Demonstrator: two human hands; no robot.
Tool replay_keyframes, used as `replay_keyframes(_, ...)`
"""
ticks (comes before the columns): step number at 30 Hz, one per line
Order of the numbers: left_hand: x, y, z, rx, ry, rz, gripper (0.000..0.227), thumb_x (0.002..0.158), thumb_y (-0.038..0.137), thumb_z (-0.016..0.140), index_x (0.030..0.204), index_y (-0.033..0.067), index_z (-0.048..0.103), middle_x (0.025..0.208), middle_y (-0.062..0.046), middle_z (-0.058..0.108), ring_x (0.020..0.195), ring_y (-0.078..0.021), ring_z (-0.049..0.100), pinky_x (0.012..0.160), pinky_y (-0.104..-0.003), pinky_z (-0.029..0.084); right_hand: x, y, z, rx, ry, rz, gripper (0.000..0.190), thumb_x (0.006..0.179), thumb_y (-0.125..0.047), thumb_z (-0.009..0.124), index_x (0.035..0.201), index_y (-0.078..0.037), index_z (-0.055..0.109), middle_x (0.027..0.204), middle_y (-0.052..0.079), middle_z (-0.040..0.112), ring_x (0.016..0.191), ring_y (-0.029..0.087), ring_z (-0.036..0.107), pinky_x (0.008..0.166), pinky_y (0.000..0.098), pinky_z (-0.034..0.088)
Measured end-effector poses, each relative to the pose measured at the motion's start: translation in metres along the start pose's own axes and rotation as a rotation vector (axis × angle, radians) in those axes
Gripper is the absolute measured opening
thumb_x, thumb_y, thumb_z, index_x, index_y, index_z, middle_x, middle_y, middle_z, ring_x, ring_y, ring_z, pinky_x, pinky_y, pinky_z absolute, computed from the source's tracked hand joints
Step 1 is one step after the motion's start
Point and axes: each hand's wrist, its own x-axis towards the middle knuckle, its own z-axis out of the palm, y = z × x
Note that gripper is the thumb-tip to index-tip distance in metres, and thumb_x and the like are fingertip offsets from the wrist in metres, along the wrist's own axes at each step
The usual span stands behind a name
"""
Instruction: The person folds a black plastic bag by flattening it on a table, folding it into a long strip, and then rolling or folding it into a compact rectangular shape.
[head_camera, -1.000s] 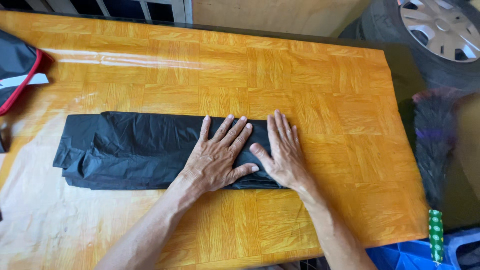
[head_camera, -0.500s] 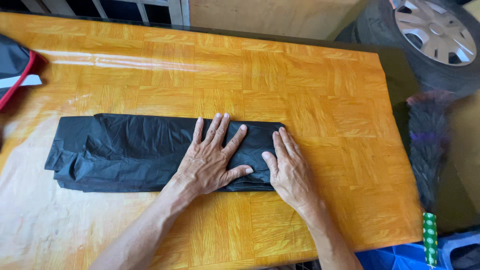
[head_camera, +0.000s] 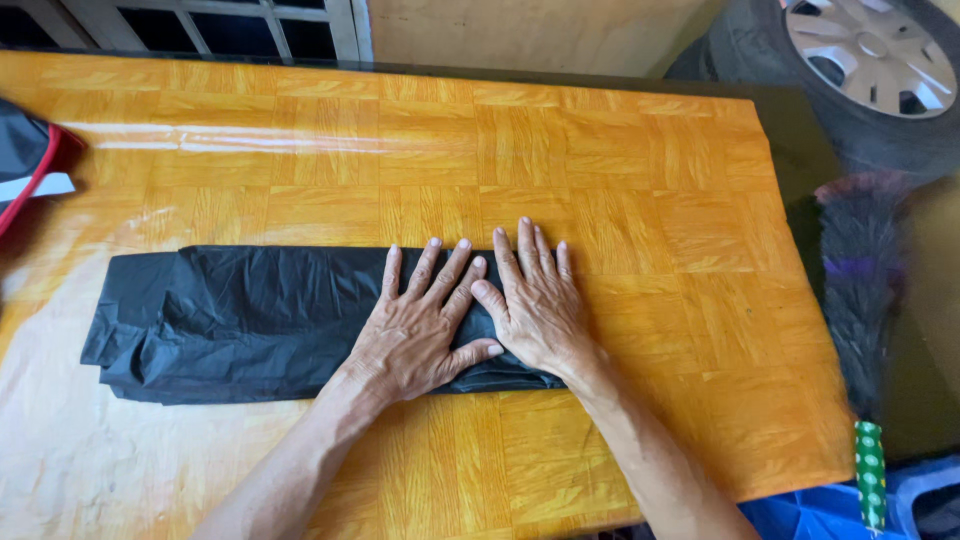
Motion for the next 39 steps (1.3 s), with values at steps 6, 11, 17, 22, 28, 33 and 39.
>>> replay_keyframes(6, -0.002, -0.001, 0.006, 0.016, -0.005, 0.005, 0.108, 0.089, 0.086, 0.041, 0.163, 0.0084, 0.021, 0.169, -0.016, 0.018, 0.155, -0.0386, 0.014, 0.121, -0.067, 0.0, -0.009, -0.003, 0.006, -0.02, 0.131, -0.148, 0.066, 0.108, -0.042, 0.041, 0.162, -0.007, 0.028, 0.166, 0.028, 0.019, 0.152, 0.045, 0.021, 0.118, 0.0691, 0.011)
replay_keyframes(11, -0.006, -0.003, 0.007, -0.035, 0.023, 0.005, 0.137, 0.073, 0.098, 0.046, 0.161, -0.0042, 0.016, 0.168, -0.025, 0.017, 0.156, -0.0401, 0.016, 0.123, -0.065, -0.001, -0.011, 0.003, 0.017, -0.051, 0.171, -0.326, 0.061, 0.108, -0.039, 0.041, 0.158, -0.006, 0.034, 0.166, 0.017, 0.031, 0.153, 0.035, 0.027, 0.121, 0.0656, 0.008)
replay_keyframes(17, -0.011, 0.001, 0.013, -0.124, 0.186, 0.033, 0.138, 0.07, 0.093, 0.053, 0.163, -0.0015, 0.013, 0.166, -0.028, 0.023, 0.152, -0.0417, 0.027, 0.123, -0.065, 0.005, -0.003, -0.003, 0.01, -0.193, 0.035, -0.307, 0.05, 0.1, -0.053, 0.044, 0.138, -0.024, 0.057, 0.156, 0.009, 0.037, 0.143, 0.034, 0.035, 0.114, 0.0685, 0.022)
replay_keyframes(22, -0.032, 0.013, 0.02, -0.008, 0.318, -0.087, 0.107, 0.086, 0.081, 0.041, 0.16, 0.0051, 0.032, 0.156, -0.024, 0.044, 0.147, -0.0383, 0.04, 0.121, -0.069, 0.009, 0.0, 0.002, 0.017, -0.219, 0.055, -0.293, 0.052, 0.099, -0.054, 0.045, 0.142, -0.027, 0.056, 0.153, 0.01, 0.041, 0.142, 0.034, 0.038, 0.111, 0.0655, 0.025)
replay_keyframes(28, -0.082, 0.02, 0.019, -0.224, 0.624, -0.338, 0.05, 0.101, 0.045, 0.062, 0.127, 0.0035, 0.07, 0.138, -0.02, 0.063, 0.141, -0.0365, 0.05, 0.121, -0.057, 0.025, -0.003, -0.003, 0.008, -0.166, 0.051, -0.285, 0.058, 0.103, -0.058, 0.038, 0.156, -0.035, 0.041, 0.15, 0.011, 0.043, 0.138, 0.034, 0.041, 0.11, 0.0652, 0.025)
replay_keyframes(33, -0.133, 0.036, 0.002, -0.583, 0.949, -0.74, 0.043, 0.086, 0.025, 0.08, 0.121, 0.0046, 0.066, 0.112, -0.012, 0.067, 0.103, -0.024, 0.071, 0.094, -0.034, 0.058, -0.003, -0.003, 0.008, -0.243, 0.172, -0.339, 0.059, 0.098, -0.058, 0.046, 0.152, -0.034, 0.047, 0.147, 0.008, 0.05, 0.129, 0.031, 0.048, 0.102, 0.0589, 0.033)
replay_keyframes(39, -0.141, 0.04, -0.022, -1.55, 1.017, -1.244, 0.083, 0.075, 0.018, 0.074, 0.148, 0.0023, 0.037, 0.131, -0.018, 0.061, 0.117, -0.0199, 0.066, 0.099, -0.032, 0.055, -0.003, -0.001, 0.011, -0.315, 0.307, -0.405, 0.06, 0.094, -0.058, 0.054, 0.148, -0.032, 0.053, 0.142, 0.003, 0.056, 0.119, 0.028, 0.055, 0.094, 0.053, 0.04)
